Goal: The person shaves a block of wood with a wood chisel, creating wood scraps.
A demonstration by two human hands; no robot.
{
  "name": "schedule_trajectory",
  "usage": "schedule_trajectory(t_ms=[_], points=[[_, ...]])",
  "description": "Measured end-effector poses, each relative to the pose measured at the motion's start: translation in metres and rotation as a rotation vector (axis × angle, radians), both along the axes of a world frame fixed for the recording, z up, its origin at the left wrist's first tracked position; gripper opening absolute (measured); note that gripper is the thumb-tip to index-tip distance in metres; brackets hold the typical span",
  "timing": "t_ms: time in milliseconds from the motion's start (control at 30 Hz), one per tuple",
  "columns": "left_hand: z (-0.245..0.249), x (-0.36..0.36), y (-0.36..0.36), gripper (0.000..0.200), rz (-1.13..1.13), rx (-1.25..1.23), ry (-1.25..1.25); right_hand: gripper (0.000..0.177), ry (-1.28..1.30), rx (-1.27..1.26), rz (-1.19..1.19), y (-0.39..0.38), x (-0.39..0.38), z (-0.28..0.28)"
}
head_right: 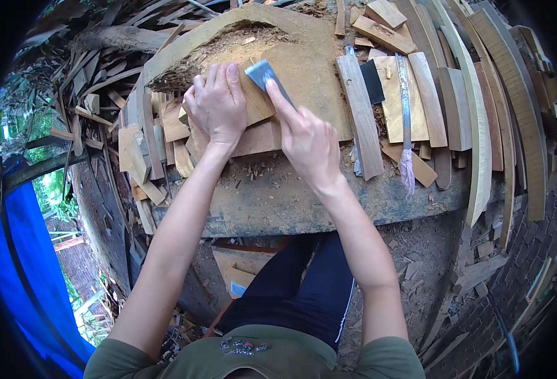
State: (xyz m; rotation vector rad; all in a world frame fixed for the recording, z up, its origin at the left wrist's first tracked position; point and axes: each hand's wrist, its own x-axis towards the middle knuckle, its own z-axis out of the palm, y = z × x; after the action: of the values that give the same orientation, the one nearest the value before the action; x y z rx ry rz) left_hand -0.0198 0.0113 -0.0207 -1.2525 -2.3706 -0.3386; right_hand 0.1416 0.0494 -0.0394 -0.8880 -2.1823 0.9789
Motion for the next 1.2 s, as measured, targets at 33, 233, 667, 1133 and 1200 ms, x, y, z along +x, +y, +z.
schedule_trajectory(t_ms=[33, 233, 667, 1133, 1200], points=[[0.000, -0.001, -0.001, 0.035, -0.012, 0.009, -0.001, 0.056, 0.001, -0.005, -0.001, -0.002, 0.001, -0.001], [0.002, 0.001, 0.000, 0.035, -0.003, 0.006, 0.005, 0.059, -0.149, 0.020, -0.002, -0.015, 0.017, -0.002], [0.000, 0.001, -0.003, 0.037, -0.029, 0.037, -0.019, 0.056, -0.062, 0.037, 0.000, 0.000, -0.003, 0.000], [0.006, -0.006, -0.003, 0.037, -0.067, -0.019, -0.102, 0.059, -0.160, 0.098, -0.063, -0.013, 0.007, 0.000], [0.010, -0.014, -0.004, 0.036, -0.117, -0.021, -0.141, 0.058, -0.201, 0.129, -0.057, -0.023, 0.026, -0.005]])
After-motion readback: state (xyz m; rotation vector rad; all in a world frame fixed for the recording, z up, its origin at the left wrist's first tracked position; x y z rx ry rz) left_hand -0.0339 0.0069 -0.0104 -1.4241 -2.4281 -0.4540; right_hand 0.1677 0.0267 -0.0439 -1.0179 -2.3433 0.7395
